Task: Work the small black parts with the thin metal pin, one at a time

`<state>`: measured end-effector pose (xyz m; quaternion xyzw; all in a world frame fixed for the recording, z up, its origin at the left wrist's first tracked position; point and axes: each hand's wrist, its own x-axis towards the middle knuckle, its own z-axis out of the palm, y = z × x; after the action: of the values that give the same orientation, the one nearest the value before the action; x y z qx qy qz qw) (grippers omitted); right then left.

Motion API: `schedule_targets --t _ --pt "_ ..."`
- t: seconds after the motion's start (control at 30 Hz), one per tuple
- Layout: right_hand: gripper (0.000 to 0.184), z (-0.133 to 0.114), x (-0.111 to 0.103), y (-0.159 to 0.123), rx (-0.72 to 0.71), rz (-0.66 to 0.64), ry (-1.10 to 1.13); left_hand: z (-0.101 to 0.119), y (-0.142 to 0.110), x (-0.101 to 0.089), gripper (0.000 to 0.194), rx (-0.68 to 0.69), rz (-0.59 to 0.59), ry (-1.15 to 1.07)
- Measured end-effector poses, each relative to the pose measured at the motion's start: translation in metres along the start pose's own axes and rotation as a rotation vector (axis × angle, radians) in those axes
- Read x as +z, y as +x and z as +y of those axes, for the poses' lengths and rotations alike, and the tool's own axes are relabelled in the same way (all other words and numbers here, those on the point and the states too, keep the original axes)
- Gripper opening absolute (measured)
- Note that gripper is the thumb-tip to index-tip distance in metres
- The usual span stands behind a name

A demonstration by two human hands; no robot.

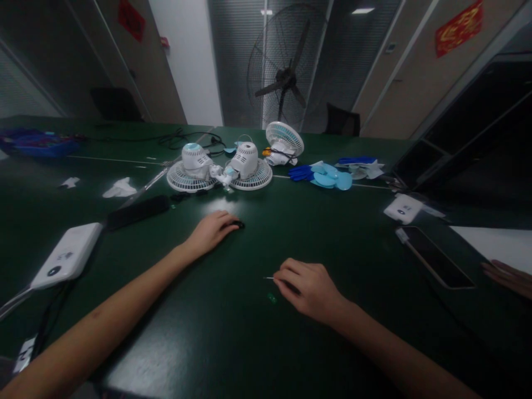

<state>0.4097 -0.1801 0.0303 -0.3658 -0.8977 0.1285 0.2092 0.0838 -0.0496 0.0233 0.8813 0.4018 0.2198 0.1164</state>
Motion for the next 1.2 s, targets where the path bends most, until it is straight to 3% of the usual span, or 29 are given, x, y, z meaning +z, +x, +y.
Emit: schedule_targets --t 0.1,0.17,0.23,0.3,0.4,0.5,0.8,0.93,1.03,1.2 --pt "0.015 0.001 0.0 0.0 0.009 -0.01 -0.001 -0.014 -0.001 -0.007 0.029 -0.119 0.073 0.079" --pt "0.015 0.001 0.0 0.0 0.004 -0.003 -0.027 -0.007 -0.002 -0.01 0.036 -0.141 0.145 0.154" --pt "0.016 0.0 0.001 0.0 -0.003 -0.006 -0.069 0.013 -0.004 -0.012 0.039 -0.077 0.212 0.219" --pt "0.015 -0.002 0.001 0.0 -0.01 -0.01 -0.126 0.041 -0.008 -0.009 0.032 0.126 0.169 0.212" --pt "0.011 -0.005 0.001 0.001 -0.015 -0.013 -0.206 0.084 -0.016 0.003 0.026 0.558 -0.095 0.106" --pt "0.01 -0.008 0.0 0.002 -0.007 -0.032 -0.229 0.109 -0.023 0.016 0.024 0.716 -0.222 0.031" --pt "0.008 -0.011 -0.003 0.003 0.131 -0.062 -0.276 0.102 -0.019 0.017 0.011 0.608 -0.254 -0.089" --pt "0.019 -0.013 -0.004 0.002 0.161 -0.056 -0.263 0.087 -0.016 0.017 0.01 0.469 -0.221 -0.242" --pt "0.034 -0.013 -0.006 0.002 0.147 -0.072 -0.241 0.065 -0.013 0.013 0.01 0.279 -0.056 -0.346" --pt "0.027 -0.011 -0.007 0.002 0.116 -0.115 -0.235 0.02 -0.006 0.003 0.011 -0.063 0.336 -0.296"
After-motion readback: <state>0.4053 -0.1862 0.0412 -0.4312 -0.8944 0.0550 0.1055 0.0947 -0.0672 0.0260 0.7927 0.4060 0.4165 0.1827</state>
